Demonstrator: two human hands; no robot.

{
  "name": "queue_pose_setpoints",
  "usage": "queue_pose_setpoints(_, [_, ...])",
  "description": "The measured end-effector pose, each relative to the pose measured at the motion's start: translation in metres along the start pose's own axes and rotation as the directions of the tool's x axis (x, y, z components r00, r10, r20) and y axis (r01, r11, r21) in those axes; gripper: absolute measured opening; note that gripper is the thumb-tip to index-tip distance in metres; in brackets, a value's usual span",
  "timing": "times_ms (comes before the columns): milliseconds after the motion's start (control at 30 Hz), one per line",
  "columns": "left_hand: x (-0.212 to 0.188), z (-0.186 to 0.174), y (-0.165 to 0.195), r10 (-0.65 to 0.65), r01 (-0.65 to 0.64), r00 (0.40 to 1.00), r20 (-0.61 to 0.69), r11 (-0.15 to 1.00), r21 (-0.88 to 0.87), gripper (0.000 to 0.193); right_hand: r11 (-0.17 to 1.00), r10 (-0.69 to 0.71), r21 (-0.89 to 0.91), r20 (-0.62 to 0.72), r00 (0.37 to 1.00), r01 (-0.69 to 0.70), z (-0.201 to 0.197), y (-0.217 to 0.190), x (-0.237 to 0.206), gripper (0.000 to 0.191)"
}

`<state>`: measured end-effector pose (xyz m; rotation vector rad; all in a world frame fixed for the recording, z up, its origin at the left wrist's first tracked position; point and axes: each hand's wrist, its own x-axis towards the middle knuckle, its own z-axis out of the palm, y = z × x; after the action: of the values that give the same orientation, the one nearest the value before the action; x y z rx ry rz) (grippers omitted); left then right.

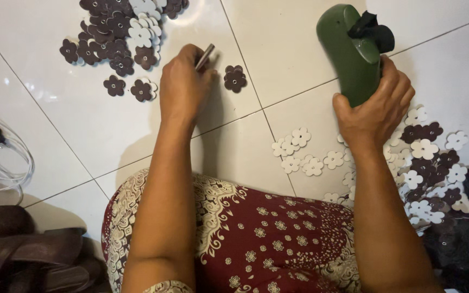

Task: The person sits on a tiled floor and repeatedly uses a green handheld hole punch to punch holes in small flower-shaped pieces. They pick up each piece, position it under the punch, press down, and place the punched piece aside.

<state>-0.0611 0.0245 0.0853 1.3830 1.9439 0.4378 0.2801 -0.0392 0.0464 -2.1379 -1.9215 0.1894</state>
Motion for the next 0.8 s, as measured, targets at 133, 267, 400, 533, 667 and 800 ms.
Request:
queue_pose_setpoints(133, [-0.002,0.003,0.008,0.092,-0.092,0.996,0.020,0.996,-0.013,0.043,1.000,0.000,0.011,-0.004,1.000,0.000,0.000,-0.001,-0.001,0.078])
queue_pose_setpoints(267, [-0.009,0.017,0.021,0.143,-0.148,0.984,0.106,0.988,0.041,0.048,1.000,0.022,0.010,0.010,1.000,-0.022,-0.001,-0.001,0.001,0.081])
queue_pose_setpoints(400, [-0.016,0.023,0.027,0.177,-0.187,0.977,0.120,0.980,0.074,0.048,1.000,0.023,0.015,0.002,1.000,-0.023,-0.002,-0.003,0.001,0.081])
queue_pose_setpoints(533, [-0.018,0.021,0.029,0.212,-0.220,0.973,0.093,0.972,0.087,0.040,0.999,-0.006,0.031,-0.030,1.000,0.007,-0.004,-0.005,0.000,0.078])
queue_pose_setpoints(667, [-0.016,0.010,0.029,0.175,-0.191,0.976,0.134,0.975,0.117,0.023,0.999,-0.018,0.030,-0.054,0.998,0.020,-0.005,-0.007,0.002,0.077])
queue_pose_setpoints(800, [-0.010,0.004,0.028,0.139,-0.142,0.982,0.127,0.990,0.014,0.022,1.000,-0.007,0.023,-0.049,0.999,0.008,-0.005,-0.008,0.001,0.077])
